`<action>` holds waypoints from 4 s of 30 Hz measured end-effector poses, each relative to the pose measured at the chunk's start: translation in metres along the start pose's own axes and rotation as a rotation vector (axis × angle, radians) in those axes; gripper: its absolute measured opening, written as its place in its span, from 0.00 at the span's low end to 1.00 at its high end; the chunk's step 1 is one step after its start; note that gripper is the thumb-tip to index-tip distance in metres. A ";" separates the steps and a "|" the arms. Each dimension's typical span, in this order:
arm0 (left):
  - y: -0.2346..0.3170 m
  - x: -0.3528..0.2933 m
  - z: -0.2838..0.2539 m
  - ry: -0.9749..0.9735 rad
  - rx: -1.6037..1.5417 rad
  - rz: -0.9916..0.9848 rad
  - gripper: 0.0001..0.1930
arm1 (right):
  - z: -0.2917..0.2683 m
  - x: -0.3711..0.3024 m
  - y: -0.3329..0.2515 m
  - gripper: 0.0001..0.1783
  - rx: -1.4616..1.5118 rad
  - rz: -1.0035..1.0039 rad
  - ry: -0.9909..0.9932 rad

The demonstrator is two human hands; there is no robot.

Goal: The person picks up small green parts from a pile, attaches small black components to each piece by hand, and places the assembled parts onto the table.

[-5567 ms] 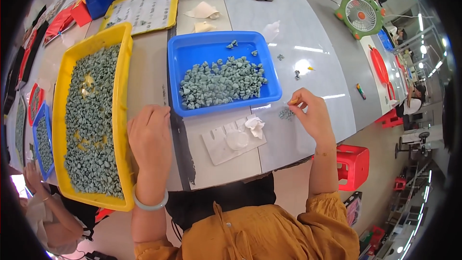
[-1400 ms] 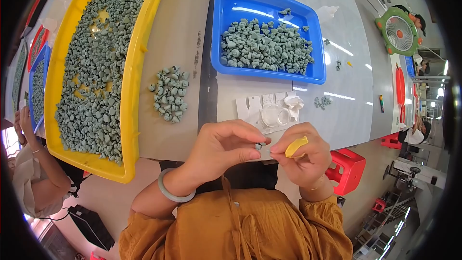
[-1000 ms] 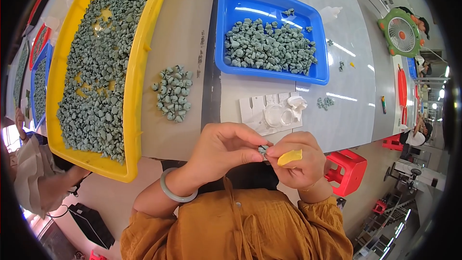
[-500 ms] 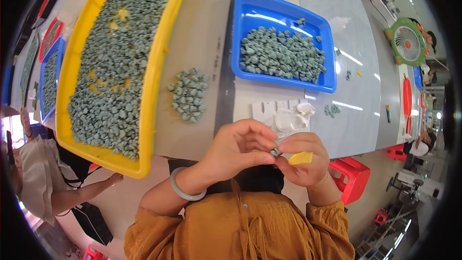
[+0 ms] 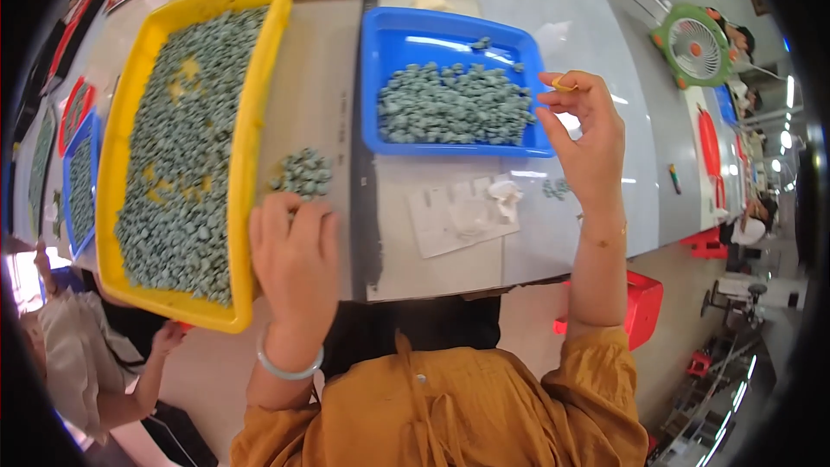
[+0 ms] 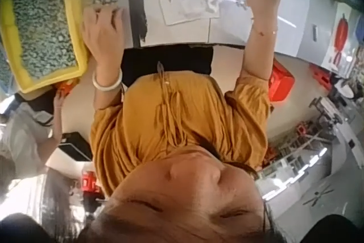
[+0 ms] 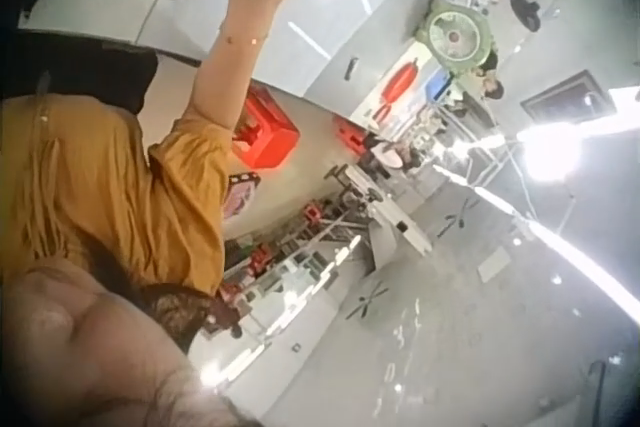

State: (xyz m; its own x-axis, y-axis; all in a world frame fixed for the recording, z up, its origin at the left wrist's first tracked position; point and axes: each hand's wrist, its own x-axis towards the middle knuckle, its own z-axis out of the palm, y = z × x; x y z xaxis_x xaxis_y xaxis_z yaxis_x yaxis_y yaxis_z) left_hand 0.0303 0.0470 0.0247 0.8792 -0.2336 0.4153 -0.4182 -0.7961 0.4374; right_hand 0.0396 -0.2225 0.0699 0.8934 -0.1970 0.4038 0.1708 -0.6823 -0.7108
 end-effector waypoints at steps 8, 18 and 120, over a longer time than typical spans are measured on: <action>-0.001 -0.004 0.004 0.008 -0.282 0.096 0.07 | -0.038 -0.059 0.028 0.08 -0.249 0.246 -0.138; 0.021 -0.017 0.007 -0.318 -1.083 -0.111 0.04 | -0.027 -0.063 0.044 0.09 -0.368 0.181 -0.206; 0.033 -0.029 0.039 -0.715 -1.855 -0.218 0.09 | 0.015 -0.126 -0.012 0.13 0.302 -0.028 0.071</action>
State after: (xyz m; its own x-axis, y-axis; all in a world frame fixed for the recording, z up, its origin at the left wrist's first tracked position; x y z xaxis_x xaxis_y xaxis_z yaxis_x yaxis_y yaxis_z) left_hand 0.0001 0.0058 -0.0037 0.6571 -0.7439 0.1215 0.4186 0.4943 0.7619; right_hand -0.0690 -0.1786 0.0184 0.8571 -0.2369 0.4573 0.3203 -0.4502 -0.8335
